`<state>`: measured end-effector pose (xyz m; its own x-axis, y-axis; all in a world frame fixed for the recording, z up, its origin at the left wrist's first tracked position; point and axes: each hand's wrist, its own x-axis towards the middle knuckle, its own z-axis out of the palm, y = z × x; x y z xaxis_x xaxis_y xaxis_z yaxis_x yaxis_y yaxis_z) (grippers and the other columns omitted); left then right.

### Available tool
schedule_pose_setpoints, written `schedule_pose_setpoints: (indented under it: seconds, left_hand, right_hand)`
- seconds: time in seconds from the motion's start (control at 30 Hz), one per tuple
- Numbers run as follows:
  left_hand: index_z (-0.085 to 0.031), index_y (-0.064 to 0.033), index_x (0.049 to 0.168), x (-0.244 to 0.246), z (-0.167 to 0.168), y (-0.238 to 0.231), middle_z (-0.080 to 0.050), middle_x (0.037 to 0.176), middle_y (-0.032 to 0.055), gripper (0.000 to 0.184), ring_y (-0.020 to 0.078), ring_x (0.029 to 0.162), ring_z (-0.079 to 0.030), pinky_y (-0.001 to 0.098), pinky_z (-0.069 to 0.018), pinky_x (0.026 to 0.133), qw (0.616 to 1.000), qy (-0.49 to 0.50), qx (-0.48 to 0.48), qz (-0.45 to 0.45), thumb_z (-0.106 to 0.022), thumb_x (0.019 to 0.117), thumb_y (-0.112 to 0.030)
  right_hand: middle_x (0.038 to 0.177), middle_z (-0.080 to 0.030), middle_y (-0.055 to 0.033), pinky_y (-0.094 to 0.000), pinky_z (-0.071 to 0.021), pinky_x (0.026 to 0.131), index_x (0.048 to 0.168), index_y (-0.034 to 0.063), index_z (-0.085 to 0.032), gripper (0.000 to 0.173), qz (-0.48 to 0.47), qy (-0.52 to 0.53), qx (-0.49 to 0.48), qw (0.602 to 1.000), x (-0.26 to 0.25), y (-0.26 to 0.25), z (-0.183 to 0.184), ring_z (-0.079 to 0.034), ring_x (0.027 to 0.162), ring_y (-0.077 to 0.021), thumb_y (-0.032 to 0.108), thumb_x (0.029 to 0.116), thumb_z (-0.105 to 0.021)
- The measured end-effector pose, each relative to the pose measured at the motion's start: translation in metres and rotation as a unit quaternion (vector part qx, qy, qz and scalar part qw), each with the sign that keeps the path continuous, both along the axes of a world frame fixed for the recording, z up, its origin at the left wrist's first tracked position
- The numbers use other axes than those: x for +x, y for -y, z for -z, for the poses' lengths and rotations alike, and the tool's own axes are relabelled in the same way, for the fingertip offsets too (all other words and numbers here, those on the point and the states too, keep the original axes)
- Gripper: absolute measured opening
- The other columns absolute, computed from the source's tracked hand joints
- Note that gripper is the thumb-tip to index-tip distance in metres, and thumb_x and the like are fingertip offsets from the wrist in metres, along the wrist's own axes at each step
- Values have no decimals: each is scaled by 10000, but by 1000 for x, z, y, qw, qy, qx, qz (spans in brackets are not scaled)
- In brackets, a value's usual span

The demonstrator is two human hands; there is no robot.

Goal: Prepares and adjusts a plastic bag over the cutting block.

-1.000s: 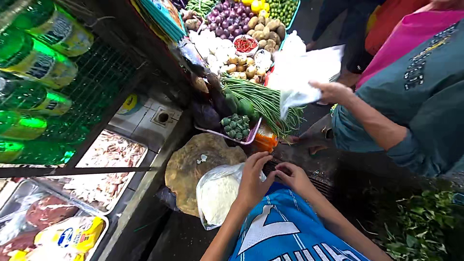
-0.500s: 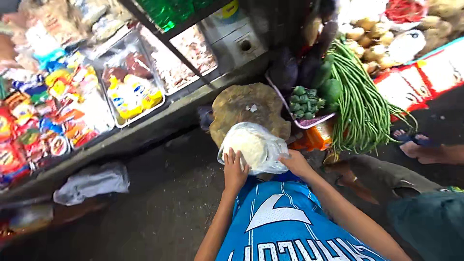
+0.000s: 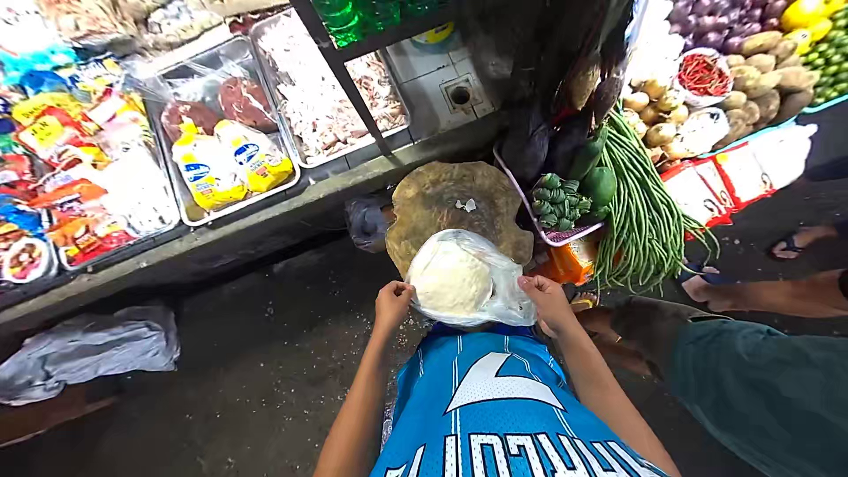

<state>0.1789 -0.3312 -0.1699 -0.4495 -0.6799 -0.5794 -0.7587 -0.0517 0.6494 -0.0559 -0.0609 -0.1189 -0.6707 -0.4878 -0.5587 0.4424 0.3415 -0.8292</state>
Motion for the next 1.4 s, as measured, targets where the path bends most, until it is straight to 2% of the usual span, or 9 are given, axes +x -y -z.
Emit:
schedule_pose_setpoints:
  seconds: [0.2,0.5,0.67,0.77,0.9,1.03,1.17,1.27,1.4]
  left_hand:
    - [-593,-10,1175,-1,11,14,-656,1055,170,264,265,852,-686,466,-603,721,995,-17,75,-58,-542,1040,-230]
    - [-634,-41,1102,11,-30,56,-681,838,62,203,145,686,-641,339,-555,646,984,-173,16,50,-642,983,-204]
    - [-650,-59,1113,9,-34,56,-651,851,25,219,112,715,-617,303,-552,650,923,-360,70,-120,-636,1002,-248]
    - [-665,9,1187,15,2,52,-711,993,126,387,197,896,-688,423,-582,843,980,-192,51,-8,-601,1010,-329]
    - [-684,-35,837,6,7,28,-672,825,115,349,244,790,-661,515,-544,765,986,-64,3,153,-592,991,-334]
    - [-664,-51,1043,6,-46,27,-676,837,109,439,241,745,-672,497,-564,698,993,-41,-15,111,-566,1010,-477]
    - [-486,-130,1492,-3,-58,12,-641,1316,172,947,377,1110,-673,647,-546,913,965,96,-44,242,-742,774,-691]
    - [-716,-82,1082,-11,-53,1,-697,1134,186,329,407,1012,-693,669,-546,804,934,173,-104,294,-673,887,-344]
    - [-735,-77,930,-3,-60,34,-718,854,131,286,324,844,-707,615,-558,776,956,45,-101,271,-597,951,-327]
  right_hand:
    - [1119,-697,-197,-420,-622,810,1529,56,-376,717,-67,107,-2,992,12,33,-9,-721,896,-259,156,929,-756]
    - [843,-702,-90,-380,-583,673,1269,37,-662,369,-84,-129,-9,988,9,47,-54,-652,700,-182,189,939,-727]
    - [778,-665,-20,-351,-586,676,1112,86,-666,177,62,-197,-193,959,-12,27,-85,-643,685,-140,192,1042,-542]
    - [1027,-712,-125,-427,-609,749,1205,23,-635,291,46,-193,-70,978,-31,33,-61,-699,899,-244,257,1045,-568]
    - [1383,-591,-229,-495,-530,1032,1496,-4,-438,576,-198,-124,122,965,-23,50,-23,-616,1234,-314,202,996,-638]
    - [1316,-645,-207,-453,-508,1075,1458,-10,-483,621,-268,-184,160,932,8,60,-7,-637,1215,-277,157,907,-718]
    - [1225,-688,-200,-508,-518,1038,1358,0,-585,511,-230,-199,202,931,16,64,-11,-666,1147,-303,140,888,-731]
    - [1050,-723,-170,-478,-586,881,1280,-2,-617,346,-165,-158,155,961,7,64,-25,-711,936,-258,178,988,-661]
    - [840,-713,-84,-389,-597,646,1245,57,-632,323,-159,-153,65,973,-9,59,-72,-677,683,-184,236,979,-670]
